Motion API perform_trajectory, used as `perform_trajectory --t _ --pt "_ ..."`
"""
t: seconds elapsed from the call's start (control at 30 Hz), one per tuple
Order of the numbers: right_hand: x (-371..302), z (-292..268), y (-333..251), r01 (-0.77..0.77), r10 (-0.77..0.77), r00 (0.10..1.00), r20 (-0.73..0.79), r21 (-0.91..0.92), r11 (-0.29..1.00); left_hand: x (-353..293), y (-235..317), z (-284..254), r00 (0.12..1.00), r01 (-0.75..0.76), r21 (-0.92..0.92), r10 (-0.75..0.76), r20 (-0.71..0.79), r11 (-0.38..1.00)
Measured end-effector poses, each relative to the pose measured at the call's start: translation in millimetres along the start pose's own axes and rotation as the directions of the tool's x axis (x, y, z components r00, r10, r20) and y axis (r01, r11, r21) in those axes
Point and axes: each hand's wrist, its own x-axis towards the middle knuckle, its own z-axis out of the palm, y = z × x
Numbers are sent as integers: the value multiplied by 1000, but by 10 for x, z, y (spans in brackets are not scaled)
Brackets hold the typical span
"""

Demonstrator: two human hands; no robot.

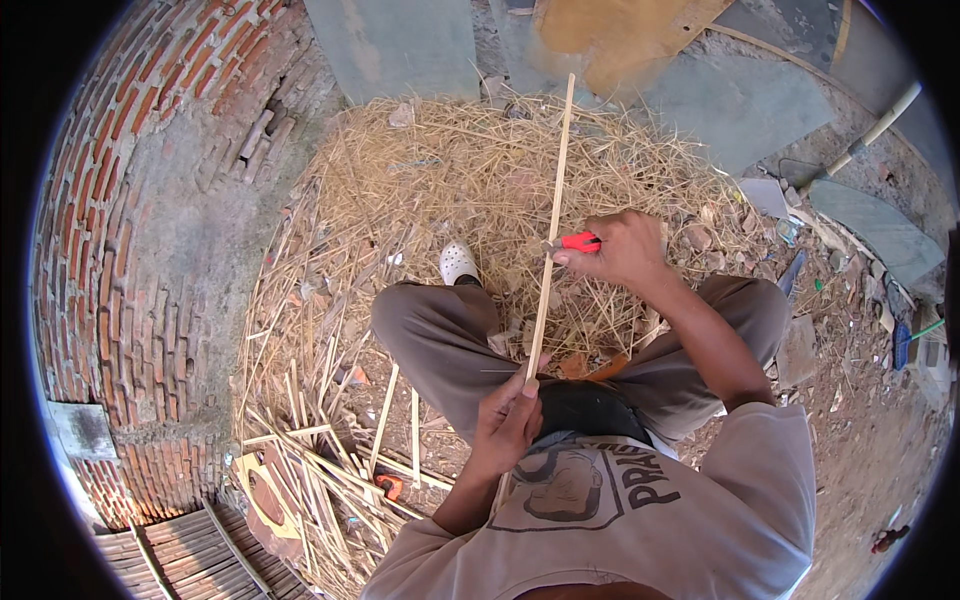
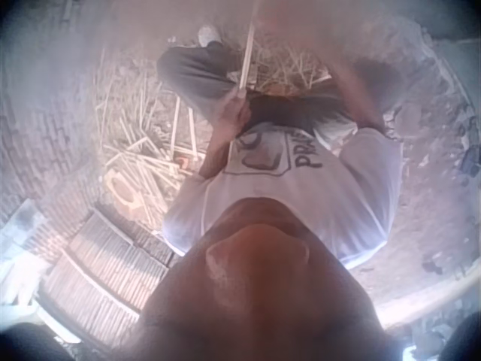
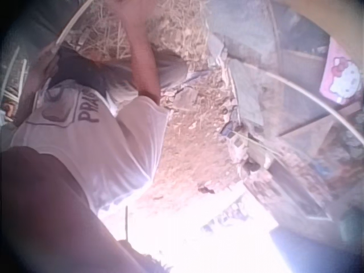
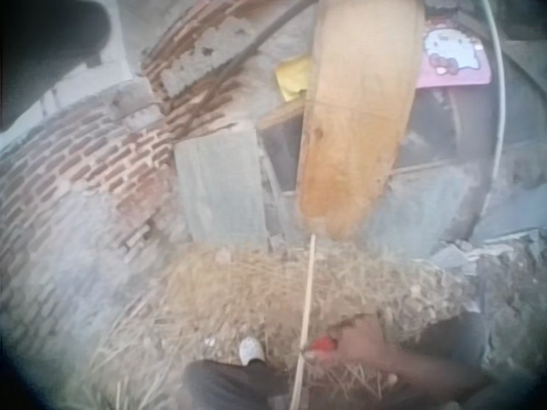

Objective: The person sits cross-legged on a pile of straw and uses a red utility knife to shave a long, thin bamboo stick. They hold the stick with their left hand and repeatedly scrape the surface with the knife in their right hand, removing thin strips of material.

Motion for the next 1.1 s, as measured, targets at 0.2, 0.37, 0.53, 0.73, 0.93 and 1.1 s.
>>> perform_trajectory --t 0.2,0.37,0.53,0.73,0.93,1.1 --pt "215 27 383 -220 220 975 -5 15 975 -59 -25 -19 998 -28 99 22 61 995" --pt "219 -48 394 -240 240 970 23 0 971 -107 -90 -68 996 -3 4 2 87 1000" --pt "-87 -49 -9 18 -21 999 41 80 997 -108 -93 -83 998 -31 16 31 50 999" --pt "183 -114 459 -181 179 983 -36 -50 982 -211 -69 -43 993 -38 227 12 117 973" --pt "324 -141 726 -346 341 930 -135 -15 938 -271 12 -66 991 23 295 -60 117 955" --pt "446 -487 1121 -581 597 784 -169 139 802 -414 16 -150 985 97 214 -124 118 972"
